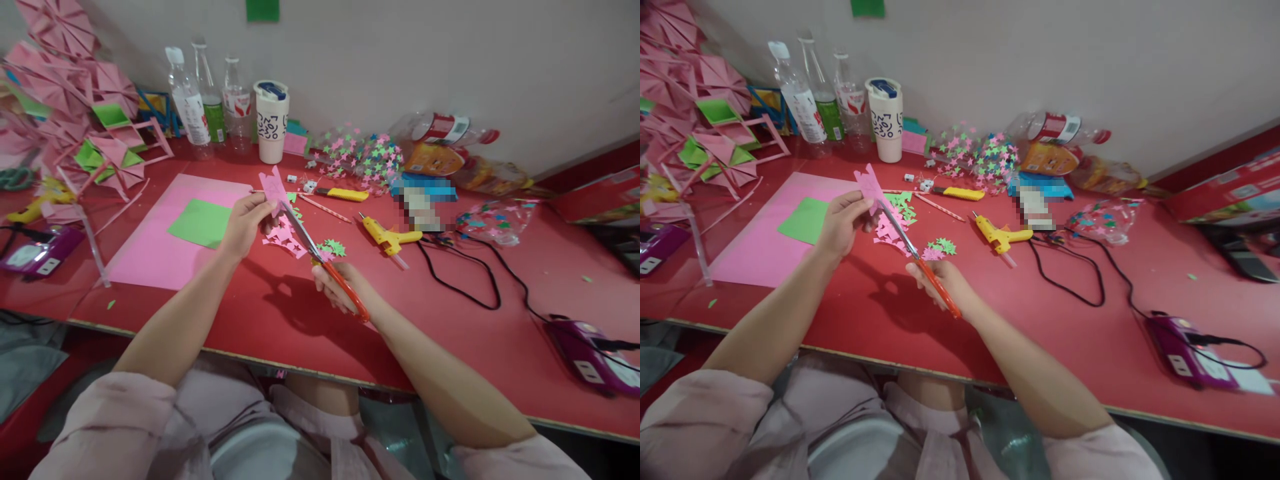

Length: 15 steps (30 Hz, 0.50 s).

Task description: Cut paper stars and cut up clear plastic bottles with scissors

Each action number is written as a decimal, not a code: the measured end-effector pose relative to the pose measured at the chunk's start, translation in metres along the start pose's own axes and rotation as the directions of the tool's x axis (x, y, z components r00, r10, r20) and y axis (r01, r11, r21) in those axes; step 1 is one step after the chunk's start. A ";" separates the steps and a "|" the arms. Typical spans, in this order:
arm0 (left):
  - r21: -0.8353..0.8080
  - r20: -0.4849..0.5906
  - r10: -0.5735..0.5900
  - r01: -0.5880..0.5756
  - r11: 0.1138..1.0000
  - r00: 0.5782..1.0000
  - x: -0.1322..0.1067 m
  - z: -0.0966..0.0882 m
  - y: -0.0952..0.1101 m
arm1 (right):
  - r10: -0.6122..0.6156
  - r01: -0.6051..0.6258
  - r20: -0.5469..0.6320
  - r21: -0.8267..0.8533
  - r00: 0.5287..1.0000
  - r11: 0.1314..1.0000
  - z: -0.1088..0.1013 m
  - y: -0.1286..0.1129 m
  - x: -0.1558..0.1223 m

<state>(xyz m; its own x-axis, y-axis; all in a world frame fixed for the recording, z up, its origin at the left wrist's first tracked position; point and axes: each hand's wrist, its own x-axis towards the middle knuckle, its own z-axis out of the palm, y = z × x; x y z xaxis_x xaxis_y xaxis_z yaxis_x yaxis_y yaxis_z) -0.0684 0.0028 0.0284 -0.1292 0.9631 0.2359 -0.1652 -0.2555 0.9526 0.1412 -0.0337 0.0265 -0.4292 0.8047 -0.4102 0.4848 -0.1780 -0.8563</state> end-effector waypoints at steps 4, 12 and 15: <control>0.001 -0.039 0.034 -0.034 0.999 0.999 -0.001 0.001 0.000 | -0.109 0.108 0.041 0.037 0.993 0.993 -0.001 0.006 0.002; -0.039 -0.086 0.054 -0.058 0.998 0.995 -0.005 0.010 -0.006 | -0.207 0.201 0.092 0.070 0.974 0.977 -0.001 0.010 0.001; -0.037 -0.093 0.066 -0.070 0.997 0.993 -0.006 0.012 -0.008 | -0.196 0.190 0.094 0.072 0.976 0.979 0.000 0.009 0.000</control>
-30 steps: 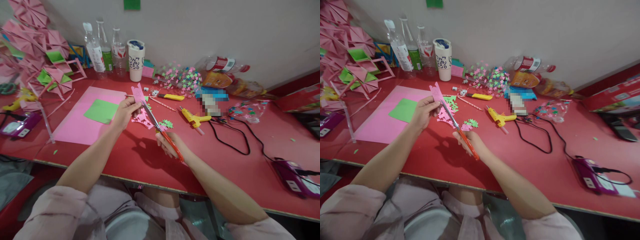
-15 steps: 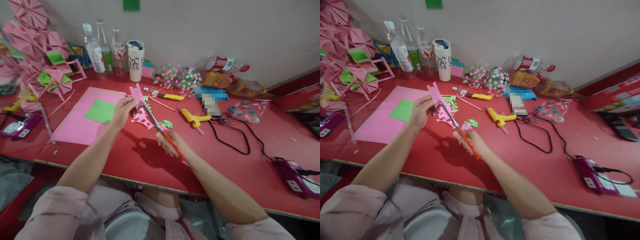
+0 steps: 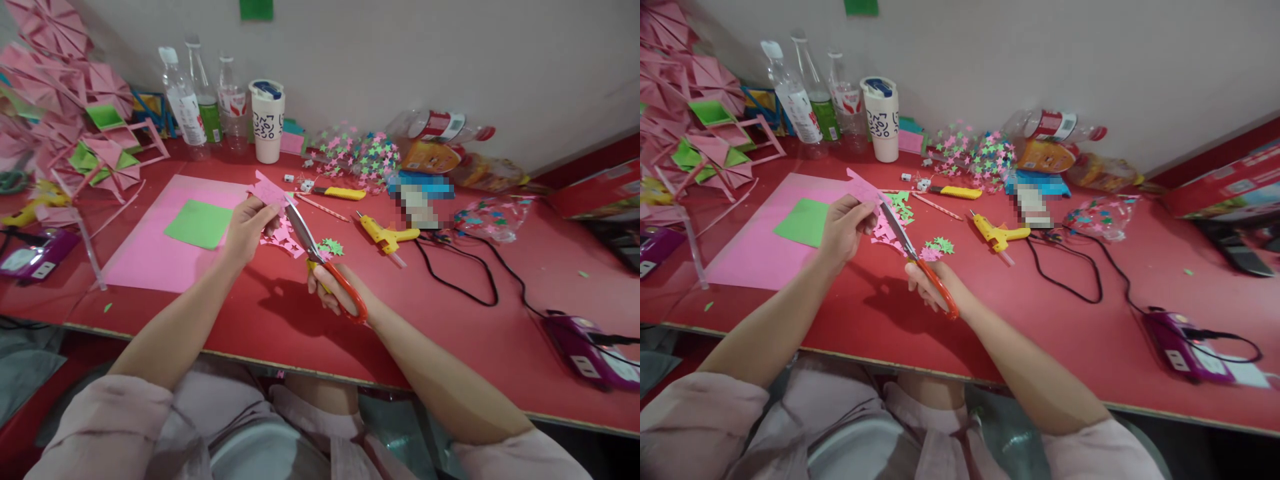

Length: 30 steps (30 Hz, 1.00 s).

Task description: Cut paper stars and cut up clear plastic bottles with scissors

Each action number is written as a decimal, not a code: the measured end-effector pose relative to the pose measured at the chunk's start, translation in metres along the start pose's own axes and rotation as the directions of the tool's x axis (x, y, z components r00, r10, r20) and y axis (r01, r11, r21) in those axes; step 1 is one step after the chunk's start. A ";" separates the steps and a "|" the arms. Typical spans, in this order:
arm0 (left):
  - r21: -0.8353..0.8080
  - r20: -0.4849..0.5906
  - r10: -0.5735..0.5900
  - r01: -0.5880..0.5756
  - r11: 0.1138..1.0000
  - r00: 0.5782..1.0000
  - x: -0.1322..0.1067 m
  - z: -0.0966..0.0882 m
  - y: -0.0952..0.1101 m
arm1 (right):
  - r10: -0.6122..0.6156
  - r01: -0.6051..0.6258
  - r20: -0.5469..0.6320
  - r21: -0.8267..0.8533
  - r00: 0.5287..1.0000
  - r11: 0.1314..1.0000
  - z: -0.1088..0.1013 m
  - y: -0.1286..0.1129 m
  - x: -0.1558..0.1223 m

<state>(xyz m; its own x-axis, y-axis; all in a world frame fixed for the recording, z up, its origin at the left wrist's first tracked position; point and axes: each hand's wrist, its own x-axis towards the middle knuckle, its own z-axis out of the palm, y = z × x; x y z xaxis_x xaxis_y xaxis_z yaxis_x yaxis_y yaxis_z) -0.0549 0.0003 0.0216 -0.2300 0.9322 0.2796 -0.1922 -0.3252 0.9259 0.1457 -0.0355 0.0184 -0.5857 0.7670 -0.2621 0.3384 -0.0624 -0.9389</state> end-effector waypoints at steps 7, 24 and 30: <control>0.012 0.022 -0.008 0.008 1.000 1.000 0.001 -0.002 0.002 | -0.055 0.055 -0.007 -0.013 0.998 0.998 -0.001 -0.007 -0.005; 0.067 0.053 -0.037 0.034 0.997 0.998 0.008 -0.011 0.007 | 0.145 -0.149 -0.080 -0.053 0.986 0.987 0.000 -0.007 0.000; 0.046 0.049 -0.039 0.036 0.998 0.998 0.008 -0.011 0.007 | 0.149 -0.154 -0.089 -0.049 0.985 0.987 0.001 -0.009 0.000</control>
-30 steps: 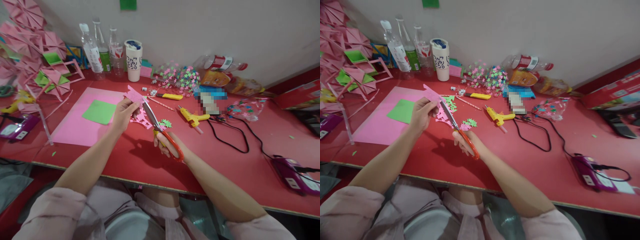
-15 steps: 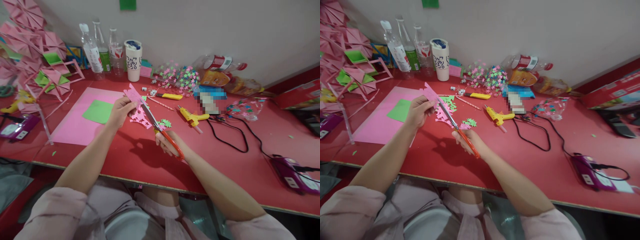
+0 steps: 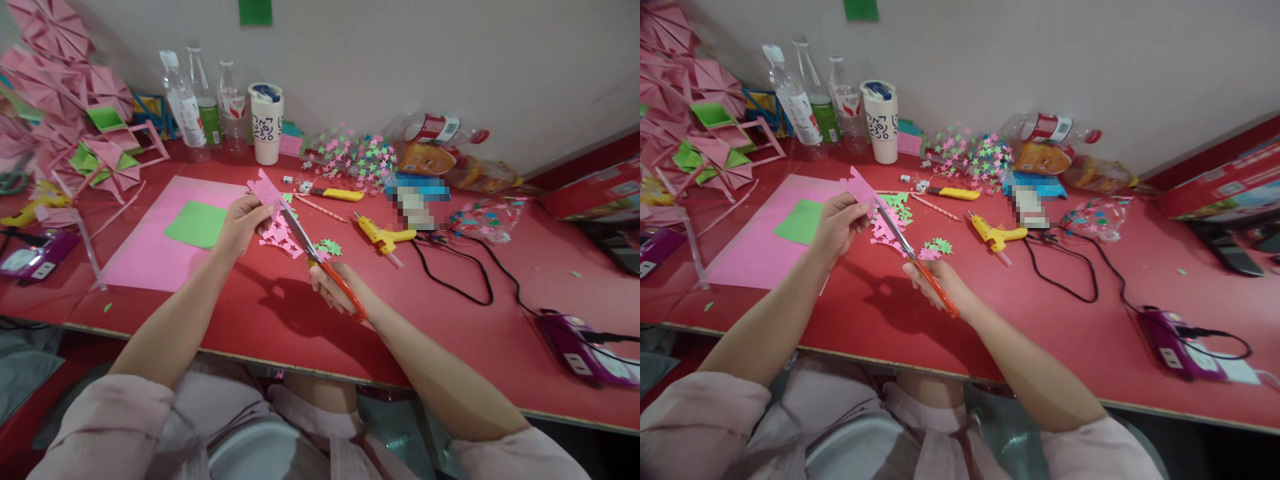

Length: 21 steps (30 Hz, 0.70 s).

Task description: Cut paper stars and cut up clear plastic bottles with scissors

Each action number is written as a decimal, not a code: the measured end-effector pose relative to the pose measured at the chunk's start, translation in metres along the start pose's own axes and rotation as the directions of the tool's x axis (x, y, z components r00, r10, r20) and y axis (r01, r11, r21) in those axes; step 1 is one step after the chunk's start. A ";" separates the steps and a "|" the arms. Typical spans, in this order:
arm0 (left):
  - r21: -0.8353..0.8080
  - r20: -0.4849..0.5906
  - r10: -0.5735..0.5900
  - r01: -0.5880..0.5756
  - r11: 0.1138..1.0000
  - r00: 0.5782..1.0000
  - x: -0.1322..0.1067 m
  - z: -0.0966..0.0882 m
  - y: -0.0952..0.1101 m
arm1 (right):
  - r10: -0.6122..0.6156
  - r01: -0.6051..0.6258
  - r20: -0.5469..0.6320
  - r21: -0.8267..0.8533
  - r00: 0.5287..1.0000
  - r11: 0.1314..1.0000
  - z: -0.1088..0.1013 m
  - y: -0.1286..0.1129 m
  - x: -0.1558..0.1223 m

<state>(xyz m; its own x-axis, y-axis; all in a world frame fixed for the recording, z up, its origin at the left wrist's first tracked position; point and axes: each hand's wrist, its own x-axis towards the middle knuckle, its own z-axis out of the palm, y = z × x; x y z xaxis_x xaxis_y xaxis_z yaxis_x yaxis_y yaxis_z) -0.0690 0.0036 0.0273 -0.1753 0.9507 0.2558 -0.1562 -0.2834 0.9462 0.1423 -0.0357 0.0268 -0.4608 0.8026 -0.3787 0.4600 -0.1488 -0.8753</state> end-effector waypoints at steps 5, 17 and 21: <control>-0.044 0.031 0.016 -0.014 0.999 0.999 -0.003 0.004 -0.003 | -0.049 0.049 -0.006 0.028 0.999 0.998 0.002 -0.003 -0.004; -0.104 0.006 -0.002 0.002 0.995 1.000 -0.013 0.023 -0.014 | -0.127 0.130 -0.034 0.101 0.991 0.986 0.014 0.004 -0.007; -0.120 0.010 -0.032 0.033 0.992 0.999 -0.014 0.025 -0.015 | -0.116 0.122 -0.053 0.115 0.992 0.986 0.017 0.005 -0.007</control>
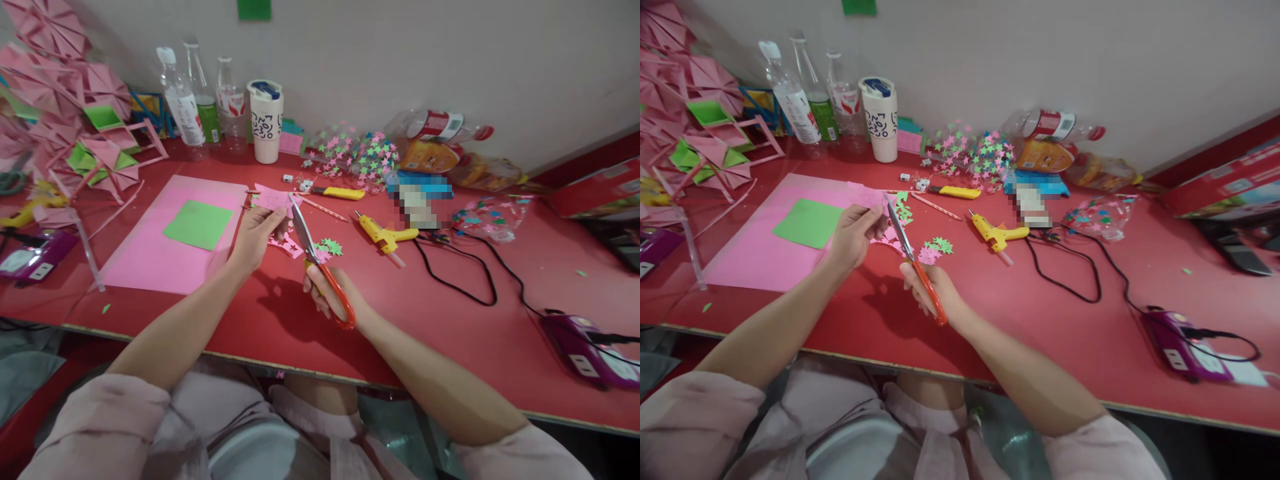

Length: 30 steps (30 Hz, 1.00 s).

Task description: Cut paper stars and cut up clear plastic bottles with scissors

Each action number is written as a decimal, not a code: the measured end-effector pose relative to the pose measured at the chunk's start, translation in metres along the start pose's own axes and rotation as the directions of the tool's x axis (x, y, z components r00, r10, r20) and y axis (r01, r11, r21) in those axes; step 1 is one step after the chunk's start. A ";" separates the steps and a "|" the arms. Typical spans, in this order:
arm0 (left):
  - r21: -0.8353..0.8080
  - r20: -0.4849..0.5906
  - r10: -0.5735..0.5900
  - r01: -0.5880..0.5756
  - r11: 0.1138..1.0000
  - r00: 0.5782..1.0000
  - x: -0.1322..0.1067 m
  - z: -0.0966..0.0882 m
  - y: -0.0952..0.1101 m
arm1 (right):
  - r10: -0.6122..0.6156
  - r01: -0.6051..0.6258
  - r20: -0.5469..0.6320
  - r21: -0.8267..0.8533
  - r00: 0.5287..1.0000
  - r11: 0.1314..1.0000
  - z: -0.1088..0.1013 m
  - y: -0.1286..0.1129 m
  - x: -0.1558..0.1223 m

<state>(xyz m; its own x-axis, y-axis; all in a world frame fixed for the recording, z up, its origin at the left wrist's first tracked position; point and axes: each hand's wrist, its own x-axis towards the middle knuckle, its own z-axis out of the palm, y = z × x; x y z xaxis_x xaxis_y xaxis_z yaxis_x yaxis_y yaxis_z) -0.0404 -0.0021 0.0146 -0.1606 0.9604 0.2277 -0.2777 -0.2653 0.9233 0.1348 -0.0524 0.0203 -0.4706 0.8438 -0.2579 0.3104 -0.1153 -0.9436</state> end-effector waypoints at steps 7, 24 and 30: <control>-0.031 0.010 -0.002 0.002 1.000 1.000 0.001 0.000 0.001 | 0.014 -0.014 -0.024 -0.031 1.000 0.999 0.001 -0.001 -0.001; -0.007 -0.037 -0.010 0.010 1.000 0.999 0.002 -0.005 0.007 | 0.015 -0.019 -0.058 -0.068 0.998 0.998 -0.003 -0.005 0.000; -0.038 -0.054 0.001 -0.003 0.999 0.999 0.003 -0.008 0.014 | 0.021 -0.026 -0.060 -0.072 0.998 0.997 -0.004 -0.006 0.001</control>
<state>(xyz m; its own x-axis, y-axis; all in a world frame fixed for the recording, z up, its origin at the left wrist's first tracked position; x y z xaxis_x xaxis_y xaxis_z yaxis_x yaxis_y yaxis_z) -0.0522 -0.0031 0.0256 -0.2119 0.9542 0.2110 -0.3135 -0.2709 0.9101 0.1356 -0.0492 0.0264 -0.4134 0.8711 -0.2652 0.3810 -0.0990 -0.9193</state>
